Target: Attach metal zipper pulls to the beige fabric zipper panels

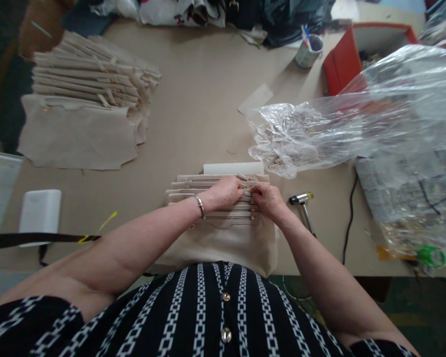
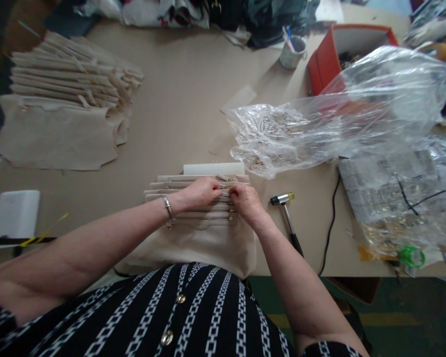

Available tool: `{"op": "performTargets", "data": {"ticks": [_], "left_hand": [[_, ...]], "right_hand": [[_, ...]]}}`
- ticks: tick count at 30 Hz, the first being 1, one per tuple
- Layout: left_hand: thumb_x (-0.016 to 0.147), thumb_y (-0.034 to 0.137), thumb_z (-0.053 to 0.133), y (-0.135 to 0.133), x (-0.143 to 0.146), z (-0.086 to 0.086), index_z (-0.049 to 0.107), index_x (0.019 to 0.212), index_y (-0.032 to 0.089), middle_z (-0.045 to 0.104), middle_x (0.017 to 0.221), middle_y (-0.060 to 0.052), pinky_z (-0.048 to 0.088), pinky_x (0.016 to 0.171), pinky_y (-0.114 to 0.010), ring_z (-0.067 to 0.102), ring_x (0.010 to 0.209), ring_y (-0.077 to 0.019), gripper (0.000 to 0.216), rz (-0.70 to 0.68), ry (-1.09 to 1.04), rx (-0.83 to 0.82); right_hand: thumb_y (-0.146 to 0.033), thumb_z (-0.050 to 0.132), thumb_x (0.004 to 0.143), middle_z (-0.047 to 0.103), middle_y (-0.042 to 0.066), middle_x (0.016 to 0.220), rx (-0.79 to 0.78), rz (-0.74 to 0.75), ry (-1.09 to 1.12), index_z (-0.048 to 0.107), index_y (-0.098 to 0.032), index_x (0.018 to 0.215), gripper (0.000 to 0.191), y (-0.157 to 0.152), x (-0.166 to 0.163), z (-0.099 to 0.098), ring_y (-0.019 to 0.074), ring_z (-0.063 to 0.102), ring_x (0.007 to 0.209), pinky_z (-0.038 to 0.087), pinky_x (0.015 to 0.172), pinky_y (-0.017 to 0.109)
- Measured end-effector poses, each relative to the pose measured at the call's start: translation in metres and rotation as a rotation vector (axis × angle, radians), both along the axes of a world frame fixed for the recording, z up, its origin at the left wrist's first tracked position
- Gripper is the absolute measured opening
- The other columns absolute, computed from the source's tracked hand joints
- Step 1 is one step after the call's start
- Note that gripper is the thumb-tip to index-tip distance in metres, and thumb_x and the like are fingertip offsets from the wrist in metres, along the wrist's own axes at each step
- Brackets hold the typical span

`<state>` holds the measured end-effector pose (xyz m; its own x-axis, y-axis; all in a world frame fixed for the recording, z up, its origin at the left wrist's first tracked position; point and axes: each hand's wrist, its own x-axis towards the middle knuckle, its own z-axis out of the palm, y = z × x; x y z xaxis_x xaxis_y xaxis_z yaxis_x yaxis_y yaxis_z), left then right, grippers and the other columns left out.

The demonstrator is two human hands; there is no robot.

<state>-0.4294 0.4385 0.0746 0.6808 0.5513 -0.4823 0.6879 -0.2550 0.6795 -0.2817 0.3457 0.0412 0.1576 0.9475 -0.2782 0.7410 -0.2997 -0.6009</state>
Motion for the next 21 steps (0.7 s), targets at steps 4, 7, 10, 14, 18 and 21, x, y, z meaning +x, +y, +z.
{"op": "performTargets", "data": {"ticks": [4,7,10,14,18,21], "left_hand": [[0.070,0.015,0.055,0.000,-0.003,-0.006,0.057,0.048,0.017,0.046,0.044,0.001,0.033,0.055,-0.025,0.038,0.048,-0.0115,0.022,0.032,-0.016,0.010],[0.068,0.013,0.055,0.001,-0.007,-0.009,0.053,0.044,0.018,0.044,0.042,0.000,0.030,0.053,-0.026,0.037,0.046,-0.0119,0.025,0.072,-0.022,0.024],[0.068,0.013,0.057,0.004,-0.011,-0.005,0.050,0.043,0.018,0.045,0.043,0.000,0.028,0.052,-0.025,0.036,0.046,-0.0114,0.027,0.095,-0.025,0.031],[0.076,0.028,0.059,0.006,-0.017,0.010,0.055,0.055,0.016,0.046,0.045,0.002,0.026,0.048,-0.023,0.036,0.044,-0.0094,0.025,0.216,-0.081,-0.102],[0.087,0.053,0.043,0.000,-0.018,0.025,0.058,0.080,0.017,0.047,0.050,0.003,0.025,0.041,-0.021,0.038,0.039,-0.0091,0.039,0.501,-0.231,-0.633],[0.083,0.060,0.047,-0.007,-0.014,0.031,0.057,0.081,0.018,0.053,0.061,0.001,0.033,0.042,-0.019,0.044,0.044,-0.0082,0.044,0.675,-0.295,-0.830]], "right_hand": [[-0.015,0.054,0.072,0.070,0.001,0.072,-0.019,0.021,-0.041,0.070,-0.021,0.076,0.017,0.004,-0.001,0.000,0.0157,0.060,0.069,0.043,0.066,0.024],[-0.015,0.054,0.071,0.069,0.001,0.071,-0.019,0.037,-0.069,0.069,-0.022,0.074,0.017,0.006,-0.002,-0.002,0.0161,0.059,0.069,0.041,0.064,0.025],[-0.015,0.054,0.072,0.068,0.001,0.072,-0.004,0.053,-0.078,0.068,-0.022,0.074,0.015,0.005,0.000,-0.001,0.0157,0.058,0.069,0.040,0.064,0.025],[-0.018,0.051,0.079,0.066,0.002,0.076,0.084,0.007,-0.060,0.066,-0.020,0.076,0.016,0.000,-0.004,0.012,0.0152,0.057,0.070,0.041,0.067,0.025],[-0.028,0.052,0.085,0.065,0.003,0.077,0.272,-0.065,0.174,0.068,-0.019,0.088,0.018,-0.003,-0.025,0.038,0.0145,0.056,0.069,0.043,0.067,0.025],[-0.034,0.058,0.083,0.064,0.003,0.079,0.272,-0.036,0.260,0.068,-0.019,0.097,0.022,-0.001,-0.042,0.051,0.0146,0.055,0.067,0.044,0.066,0.026]]}}
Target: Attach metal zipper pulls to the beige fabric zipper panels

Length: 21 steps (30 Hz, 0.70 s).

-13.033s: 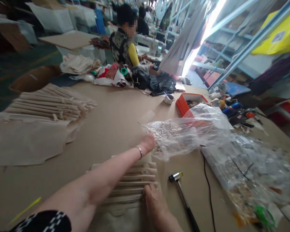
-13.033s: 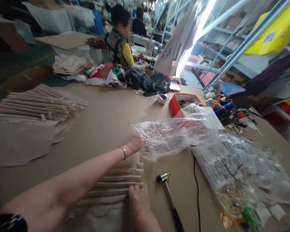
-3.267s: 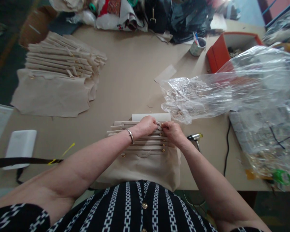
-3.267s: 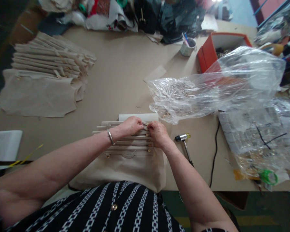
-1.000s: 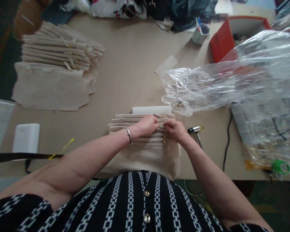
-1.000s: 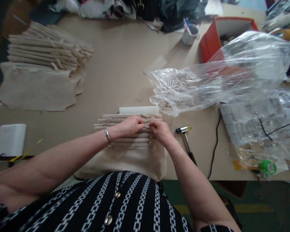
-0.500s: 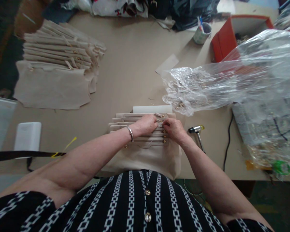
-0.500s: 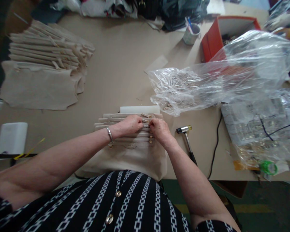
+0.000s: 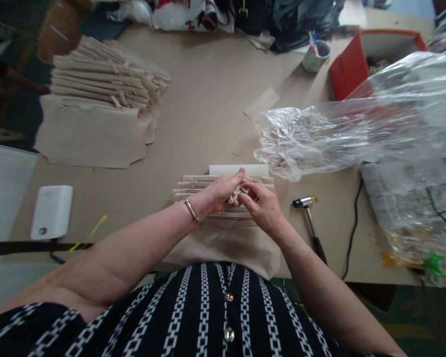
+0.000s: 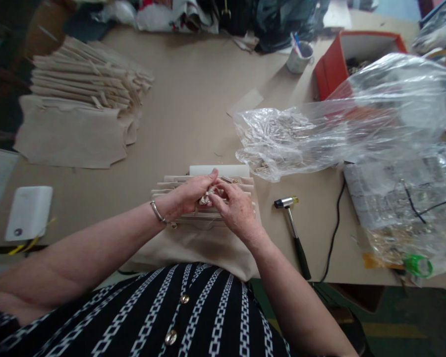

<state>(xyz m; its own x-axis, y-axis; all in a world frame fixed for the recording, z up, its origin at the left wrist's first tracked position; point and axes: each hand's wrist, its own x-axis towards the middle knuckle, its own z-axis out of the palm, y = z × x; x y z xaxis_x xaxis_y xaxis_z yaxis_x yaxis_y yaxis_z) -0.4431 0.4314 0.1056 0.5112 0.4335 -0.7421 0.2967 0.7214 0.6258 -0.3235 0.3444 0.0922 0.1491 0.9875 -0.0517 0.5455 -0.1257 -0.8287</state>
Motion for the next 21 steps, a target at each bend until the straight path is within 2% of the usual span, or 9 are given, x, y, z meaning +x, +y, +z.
{"op": "performTargets", "data": {"ticks": [2,5,9,14,16,18,21], "left_hand": [[0.081,0.060,0.051,-0.005,0.004,0.002,0.058,0.081,0.017,0.055,0.066,0.001,0.035,0.043,-0.018,0.046,0.047,-0.0072,0.043,0.058,-0.021,-0.004],[0.084,0.057,0.049,-0.010,0.009,0.003,0.059,0.084,0.017,0.054,0.066,0.001,0.031,0.040,-0.017,0.045,0.045,-0.0064,0.041,0.122,-0.038,0.027],[0.084,0.055,0.051,-0.016,0.015,-0.003,0.057,0.082,0.016,0.049,0.062,0.003,0.028,0.039,-0.017,0.040,0.042,-0.0049,0.040,0.257,-0.006,0.049],[0.090,0.039,0.050,-0.023,0.023,-0.011,0.056,0.074,0.013,0.053,0.062,0.002,0.038,0.050,-0.018,0.047,0.052,-0.0065,0.031,0.379,0.060,0.188],[0.091,0.033,0.048,-0.023,0.024,-0.012,0.055,0.069,0.013,0.052,0.060,0.002,0.038,0.051,-0.018,0.048,0.052,-0.0060,0.031,0.388,0.044,0.165],[0.091,0.033,0.048,-0.020,0.023,-0.012,0.052,0.066,0.014,0.049,0.056,0.003,0.035,0.046,-0.018,0.045,0.046,-0.0051,0.032,0.386,0.020,0.076],[0.090,0.037,0.051,-0.016,0.018,-0.012,0.051,0.067,0.015,0.044,0.050,0.005,0.028,0.040,-0.017,0.040,0.039,-0.0041,0.031,0.306,-0.011,-0.051]], "right_hand": [[-0.034,0.061,0.082,0.064,0.003,0.084,0.005,0.005,0.017,0.068,-0.020,0.096,0.021,0.001,-0.006,0.001,0.0152,0.056,0.070,0.046,0.070,0.028],[-0.031,0.063,0.081,0.064,0.004,0.091,0.039,-0.038,0.063,0.068,-0.021,0.096,0.019,0.001,-0.008,-0.004,0.0153,0.057,0.073,0.048,0.072,0.029],[-0.030,0.065,0.078,0.063,0.004,0.087,0.049,-0.142,0.080,0.067,-0.020,0.092,0.017,-0.002,-0.009,-0.011,0.0162,0.058,0.074,0.048,0.072,0.030],[-0.025,0.062,0.078,0.062,0.003,0.084,0.069,-0.198,0.136,0.063,-0.021,0.079,0.005,-0.007,-0.020,-0.011,0.0169,0.057,0.082,0.048,0.077,0.031],[-0.027,0.062,0.078,0.061,0.002,0.079,0.031,-0.248,0.291,0.059,-0.021,0.076,0.007,-0.008,-0.023,-0.009,0.0159,0.058,0.078,0.049,0.076,0.031],[-0.031,0.059,0.079,0.062,0.000,0.079,-0.015,-0.296,0.549,0.052,-0.021,0.077,0.013,-0.008,-0.019,-0.007,0.0137,0.059,0.071,0.051,0.072,0.030],[-0.039,0.053,0.084,0.065,-0.002,0.086,-0.060,-0.335,0.814,0.041,-0.024,0.085,0.019,-0.009,0.002,-0.007,0.0111,0.060,0.062,0.052,0.063,0.028]]}}
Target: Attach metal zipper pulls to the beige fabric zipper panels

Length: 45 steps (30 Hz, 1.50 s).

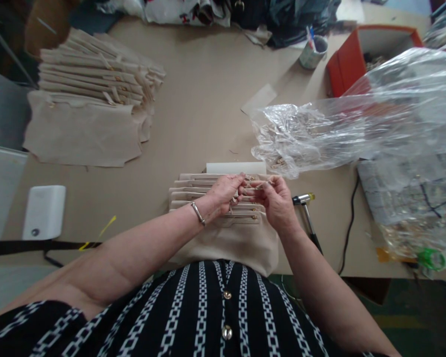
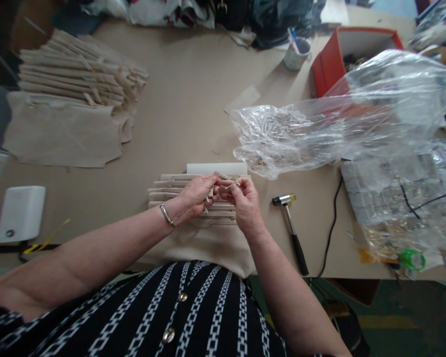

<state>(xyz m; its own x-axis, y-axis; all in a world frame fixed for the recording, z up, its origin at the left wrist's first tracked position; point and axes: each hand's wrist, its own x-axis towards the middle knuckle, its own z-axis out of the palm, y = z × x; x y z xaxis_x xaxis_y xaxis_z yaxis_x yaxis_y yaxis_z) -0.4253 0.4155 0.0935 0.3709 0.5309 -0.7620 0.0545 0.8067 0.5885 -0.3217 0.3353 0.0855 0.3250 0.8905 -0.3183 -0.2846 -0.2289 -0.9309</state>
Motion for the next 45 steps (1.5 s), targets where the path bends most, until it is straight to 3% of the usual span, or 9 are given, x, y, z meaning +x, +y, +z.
{"op": "performTargets", "data": {"ticks": [4,9,12,15,20,25,32,38,45], "left_hand": [[0.087,0.042,0.054,-0.002,-0.006,-0.004,0.052,0.069,0.016,0.042,0.048,0.005,0.020,0.036,-0.017,0.038,0.035,-0.0043,0.032,-0.236,-0.053,-0.064],[0.085,0.041,0.057,-0.009,-0.006,-0.006,0.051,0.065,0.017,0.040,0.047,0.006,0.023,0.037,-0.019,0.033,0.034,-0.0047,0.032,-0.431,-0.059,-0.061],[0.083,0.038,0.058,-0.007,-0.005,-0.004,0.050,0.060,0.018,0.040,0.044,0.006,0.022,0.039,-0.021,0.034,0.036,-0.0065,0.031,-0.591,0.053,0.130],[0.081,0.033,0.058,-0.002,-0.004,-0.002,0.049,0.053,0.018,0.039,0.040,0.005,0.020,0.042,-0.023,0.032,0.039,-0.0074,0.033,-0.760,0.199,0.428],[0.075,0.019,0.057,0.000,-0.001,-0.006,0.049,0.047,0.017,0.042,0.047,0.004,0.022,0.049,-0.023,0.034,0.048,-0.0082,0.029,-0.822,0.188,0.665],[0.073,0.017,0.056,0.001,-0.001,-0.011,0.050,0.047,0.017,0.045,0.046,0.004,0.023,0.050,-0.024,0.035,0.049,-0.0092,0.027,-0.834,0.182,0.713],[0.074,0.019,0.055,0.003,-0.001,-0.012,0.051,0.050,0.016,0.047,0.050,0.003,0.024,0.051,-0.024,0.038,0.050,-0.0090,0.024,-0.888,0.239,0.750],[0.084,0.041,0.046,0.001,-0.004,-0.002,0.046,0.057,0.019,0.041,0.040,0.004,0.024,0.044,-0.024,0.035,0.040,-0.0096,0.035,-0.913,0.206,0.477],[0.075,0.024,0.051,0.007,-0.003,-0.007,0.053,0.054,0.017,0.045,0.042,0.003,0.025,0.047,-0.024,0.038,0.043,-0.0089,0.023,-1.005,0.371,0.634]], "right_hand": [[-0.034,0.056,0.082,0.063,-0.005,0.071,-0.077,0.147,-0.360,0.048,-0.024,0.085,0.013,-0.005,0.032,-0.007,0.0094,0.053,0.047,0.044,0.049,0.022],[-0.021,0.053,0.084,0.069,0.004,0.080,-0.032,0.476,-0.989,0.066,-0.020,0.082,0.013,-0.009,0.040,-0.014,0.0159,0.061,0.072,0.043,0.067,0.026],[-0.023,0.055,0.083,0.069,0.003,0.077,-0.076,0.505,-0.938,0.068,-0.020,0.079,0.014,-0.009,0.038,-0.016,0.0152,0.061,0.070,0.043,0.066,0.025],[-0.030,0.059,0.078,0.059,-0.003,0.056,-0.186,0.510,-0.656,0.066,-0.018,0.073,0.015,-0.010,0.042,-0.017,0.0104,0.052,0.052,0.039,0.053,0.021],[-0.035,0.062,0.071,0.047,-0.007,0.047,-0.283,0.547,-0.374,0.063,-0.015,0.072,0.019,-0.009,0.050,-0.018,0.0068,0.041,0.042,0.031,0.041,0.019],[-0.031,0.060,0.072,0.050,-0.006,0.052,-0.287,0.579,-0.398,0.066,-0.016,0.076,0.017,-0.010,0.054,-0.024,0.0074,0.042,0.047,0.033,0.044,0.019],[-0.024,0.058,0.076,0.063,-0.001,0.071,-0.110,0.532,-0.763,0.068,-0.018,0.079,0.013,-0.016,0.052,-0.037,0.0113,0.053,0.063,0.041,0.060,0.022],[-0.021,0.047,0.087,0.064,0.004,0.085,-0.009,0.514,-1.064,0.063,-0.021,0.083,0.017,-0.020,0.044,-0.027,0.0153,0.058,0.075,0.041,0.066,0.024],[-0.021,0.052,0.082,0.068,0.002,0.082,-0.025,0.425,-0.915,0.066,-0.022,0.082,0.014,-0.026,0.045,-0.044,0.0160,0.061,0.075,0.046,0.070,0.026]]}}
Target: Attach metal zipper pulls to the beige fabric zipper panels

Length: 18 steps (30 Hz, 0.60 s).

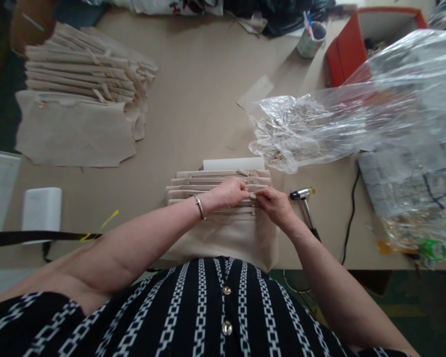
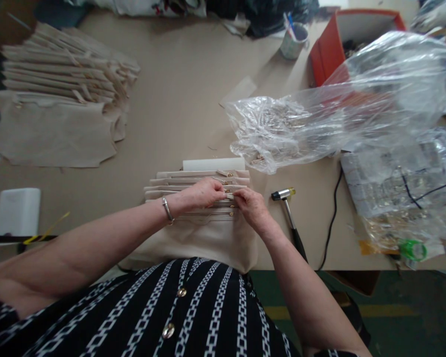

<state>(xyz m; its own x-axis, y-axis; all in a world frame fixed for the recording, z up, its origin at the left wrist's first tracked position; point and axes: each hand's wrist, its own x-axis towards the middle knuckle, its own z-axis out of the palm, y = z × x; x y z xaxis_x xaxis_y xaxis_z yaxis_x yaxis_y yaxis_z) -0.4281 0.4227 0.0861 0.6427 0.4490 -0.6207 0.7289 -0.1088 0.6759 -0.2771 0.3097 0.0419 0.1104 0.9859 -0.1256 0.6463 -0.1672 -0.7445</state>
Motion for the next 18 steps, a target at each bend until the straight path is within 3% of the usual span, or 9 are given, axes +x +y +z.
{"op": "performTargets", "data": {"ticks": [4,12,18], "left_hand": [[0.073,0.020,0.053,-0.001,0.004,-0.009,0.058,0.055,0.015,0.049,0.049,0.002,0.027,0.052,-0.025,0.041,0.050,-0.0097,0.019,-0.031,-0.002,0.092],[0.073,0.020,0.048,-0.005,0.003,-0.014,0.064,0.062,0.014,0.059,0.058,-0.005,0.029,0.055,-0.027,0.045,0.054,-0.0133,0.020,-0.088,-0.002,0.226],[0.072,0.017,0.048,-0.003,-0.004,-0.018,0.064,0.062,0.014,0.060,0.061,-0.007,0.030,0.056,-0.028,0.045,0.055,-0.0146,0.019,-0.081,-0.003,0.285]], "right_hand": [[-0.014,0.051,0.077,0.068,0.002,0.082,-0.052,-0.018,-0.073,0.067,-0.022,0.079,0.018,0.000,0.000,-0.007,0.0166,0.061,0.076,0.046,0.071,0.027],[-0.014,0.050,0.080,0.065,0.002,0.081,-0.095,0.028,-0.275,0.063,-0.021,0.076,0.016,0.003,-0.008,0.000,0.0155,0.057,0.073,0.040,0.065,0.025],[-0.015,0.052,0.078,0.066,0.000,0.078,-0.174,0.039,-0.299,0.063,-0.022,0.074,0.013,0.010,-0.006,0.002,0.0140,0.055,0.068,0.035,0.060,0.024]]}}
